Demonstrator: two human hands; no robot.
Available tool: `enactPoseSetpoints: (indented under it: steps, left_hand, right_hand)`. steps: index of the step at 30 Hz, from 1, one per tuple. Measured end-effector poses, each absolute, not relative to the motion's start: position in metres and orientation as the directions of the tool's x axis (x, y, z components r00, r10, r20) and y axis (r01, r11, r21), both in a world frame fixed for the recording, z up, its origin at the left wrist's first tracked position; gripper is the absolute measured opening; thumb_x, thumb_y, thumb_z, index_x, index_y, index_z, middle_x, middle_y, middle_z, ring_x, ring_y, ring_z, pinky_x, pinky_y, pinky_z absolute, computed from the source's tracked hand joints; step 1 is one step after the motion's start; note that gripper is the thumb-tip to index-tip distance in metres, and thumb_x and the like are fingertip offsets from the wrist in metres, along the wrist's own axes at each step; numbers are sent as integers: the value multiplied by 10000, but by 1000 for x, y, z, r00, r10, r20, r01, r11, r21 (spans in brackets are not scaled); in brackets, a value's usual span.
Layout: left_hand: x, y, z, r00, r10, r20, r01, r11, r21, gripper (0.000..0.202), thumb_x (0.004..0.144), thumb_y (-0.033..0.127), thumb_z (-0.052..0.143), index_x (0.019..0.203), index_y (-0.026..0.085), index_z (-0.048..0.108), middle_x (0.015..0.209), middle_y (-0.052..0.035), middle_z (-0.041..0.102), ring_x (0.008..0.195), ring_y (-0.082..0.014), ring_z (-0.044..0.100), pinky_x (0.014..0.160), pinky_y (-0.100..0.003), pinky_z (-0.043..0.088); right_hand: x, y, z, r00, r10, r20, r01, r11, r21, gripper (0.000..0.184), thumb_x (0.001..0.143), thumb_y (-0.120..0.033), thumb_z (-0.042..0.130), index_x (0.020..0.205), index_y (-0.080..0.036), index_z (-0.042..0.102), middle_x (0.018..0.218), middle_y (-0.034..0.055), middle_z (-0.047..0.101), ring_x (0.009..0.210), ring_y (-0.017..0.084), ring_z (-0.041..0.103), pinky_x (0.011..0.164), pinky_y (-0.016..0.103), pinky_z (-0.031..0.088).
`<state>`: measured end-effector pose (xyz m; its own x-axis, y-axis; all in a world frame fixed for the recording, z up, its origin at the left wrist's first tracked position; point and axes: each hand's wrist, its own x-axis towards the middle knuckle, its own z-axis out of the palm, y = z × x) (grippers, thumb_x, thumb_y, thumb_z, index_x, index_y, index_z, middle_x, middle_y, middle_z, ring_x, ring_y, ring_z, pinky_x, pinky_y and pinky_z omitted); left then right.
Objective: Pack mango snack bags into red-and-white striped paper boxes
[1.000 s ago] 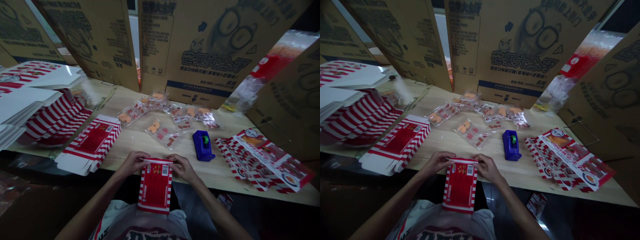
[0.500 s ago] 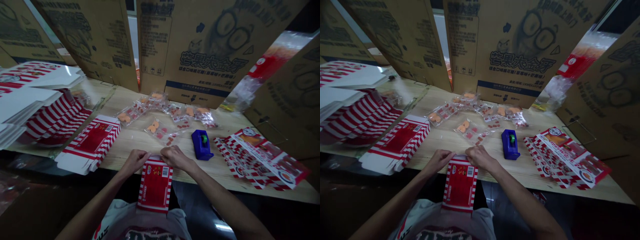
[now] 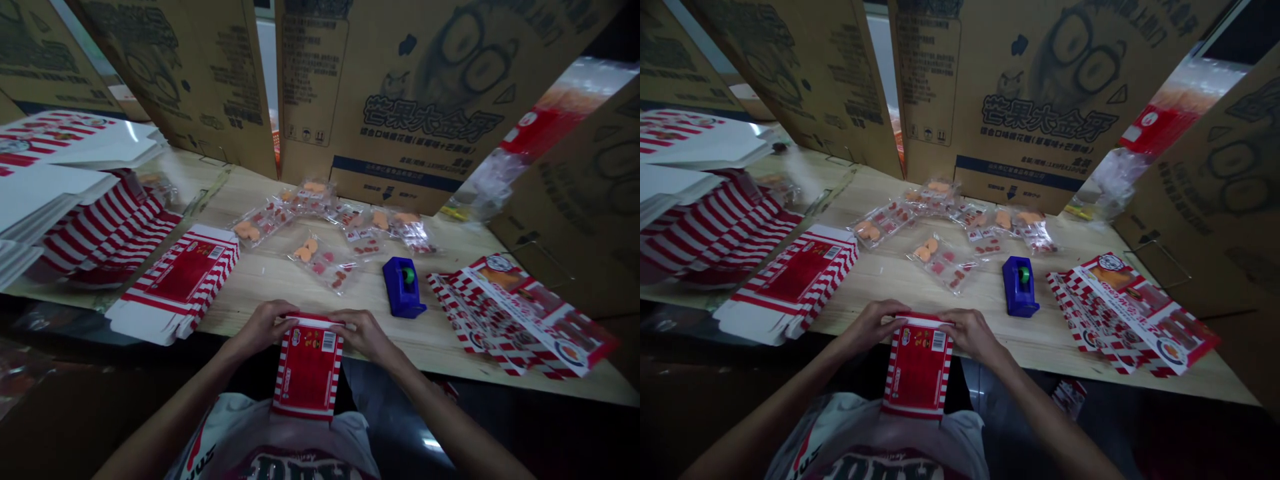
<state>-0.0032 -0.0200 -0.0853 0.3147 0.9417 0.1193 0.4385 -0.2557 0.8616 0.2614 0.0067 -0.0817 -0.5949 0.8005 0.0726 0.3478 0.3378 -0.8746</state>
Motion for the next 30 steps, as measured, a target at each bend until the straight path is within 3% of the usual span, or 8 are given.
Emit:
enactPoseSetpoints:
  steps: [3,9,14,17,20,25,27,30]
  left_hand:
    - [-3,-21,-85,302,937,176,481,-309,820,227,822,273,608,961,137,725,919,-108,731,833,-193,664,767,-280,491]
    - [4,-8,-74,321,941,109,500,-266,824,177,833,240,562,769,131,687,658,-15,667,573,-105,549,553,-193,388]
    - [6,-9,-77,316,938,141,458,-281,844,232,869,251,536,696,130,634,607,3,602,565,-101,520,543,-192,378]
    - [3,-18,-85,362,903,231,448,-386,806,178,892,265,561,811,136,654,761,-38,670,698,-133,607,649,-215,458]
    - [2,-27,-98,367,857,361,511,-510,692,121,891,233,583,939,151,660,895,-77,700,796,-159,654,731,-248,509]
    - [8,-38,-116,290,812,506,616,-563,551,158,902,164,532,961,174,679,959,-103,718,850,-182,687,771,-287,562]
    - [12,-41,-117,242,829,504,608,-535,587,167,898,163,532,948,180,690,1004,-112,719,889,-192,691,805,-303,565]
    - [16,-43,-113,109,902,418,482,-416,771,119,873,194,577,894,183,693,969,-97,716,883,-192,685,804,-297,556]
  right_hand:
    - [260,4,-84,-519,851,80,407,328,-853,194,833,-324,654,969,-207,728,956,71,745,871,225,694,802,317,516]
    - [258,17,-88,-434,899,-61,330,96,-939,115,775,-290,651,779,-175,646,668,17,686,614,166,635,575,252,478]
    - [259,11,-90,-403,915,-10,319,130,-939,131,792,-260,620,693,-174,621,637,-3,643,594,142,599,563,235,462]
    - [262,-1,-94,-395,916,69,289,196,-937,137,850,-288,610,800,-179,677,808,35,704,760,174,657,660,257,507]
    - [262,-15,-105,-374,906,197,198,286,-938,154,858,-301,646,963,-199,695,1074,83,698,993,210,657,828,309,526]
    - [250,-32,-121,-250,934,257,166,302,-939,102,900,-278,592,924,-214,668,1066,86,693,1010,208,652,897,347,511]
    - [246,-36,-120,-248,945,213,186,262,-947,116,916,-289,560,939,-217,649,1077,89,685,1030,213,640,899,354,510]
    - [252,-37,-115,-219,952,214,252,267,-930,238,897,-308,581,1118,-221,600,1173,107,642,1067,225,614,914,374,501]
